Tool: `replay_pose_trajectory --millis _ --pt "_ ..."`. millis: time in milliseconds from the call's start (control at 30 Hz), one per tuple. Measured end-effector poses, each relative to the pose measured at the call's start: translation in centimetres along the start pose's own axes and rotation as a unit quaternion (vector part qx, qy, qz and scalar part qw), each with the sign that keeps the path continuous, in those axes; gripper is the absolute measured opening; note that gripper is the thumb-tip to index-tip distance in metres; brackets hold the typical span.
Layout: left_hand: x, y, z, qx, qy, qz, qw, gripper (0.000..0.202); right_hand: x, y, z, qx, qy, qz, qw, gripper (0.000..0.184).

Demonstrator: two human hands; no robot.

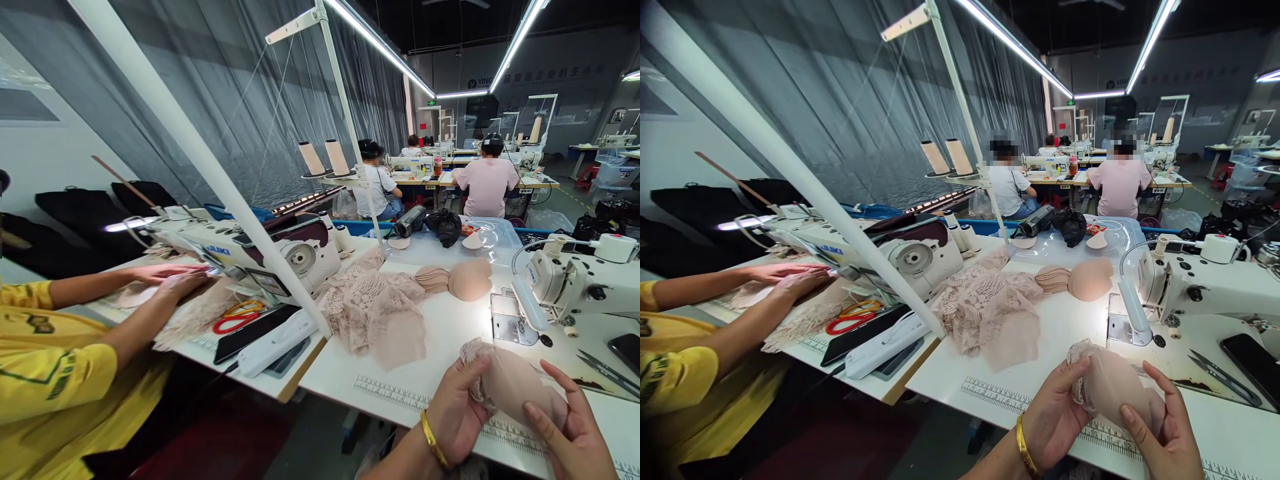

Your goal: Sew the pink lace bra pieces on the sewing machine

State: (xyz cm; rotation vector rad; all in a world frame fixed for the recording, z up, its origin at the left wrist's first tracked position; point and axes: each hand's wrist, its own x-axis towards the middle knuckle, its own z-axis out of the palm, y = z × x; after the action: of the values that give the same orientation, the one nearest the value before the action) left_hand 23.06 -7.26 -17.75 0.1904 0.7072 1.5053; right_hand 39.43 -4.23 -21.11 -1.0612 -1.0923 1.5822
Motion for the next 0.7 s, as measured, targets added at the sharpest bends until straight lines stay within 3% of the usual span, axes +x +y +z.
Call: replay_pose_trajectory --millis 233,467,700 --pt "0.5 -0.4 0.5 0.001 0.000 0.014 1.000 0.050 0.0 -0.1 0.2 0.061 -0.011 0.027 0.998 0.085" --pt "0.8 -0.4 0.5 0.003 0.004 0.027 1.000 0.043 0.2 -0.1 0.2 0.044 0.008 0.006 0.999 0.092" --pt "0.9 0.1 1.4 -0.017 -0.012 -0.033 0.999 0.043 0.3 0.2 -0.2 -0.006 0.034 -0.032 0.999 0.095"
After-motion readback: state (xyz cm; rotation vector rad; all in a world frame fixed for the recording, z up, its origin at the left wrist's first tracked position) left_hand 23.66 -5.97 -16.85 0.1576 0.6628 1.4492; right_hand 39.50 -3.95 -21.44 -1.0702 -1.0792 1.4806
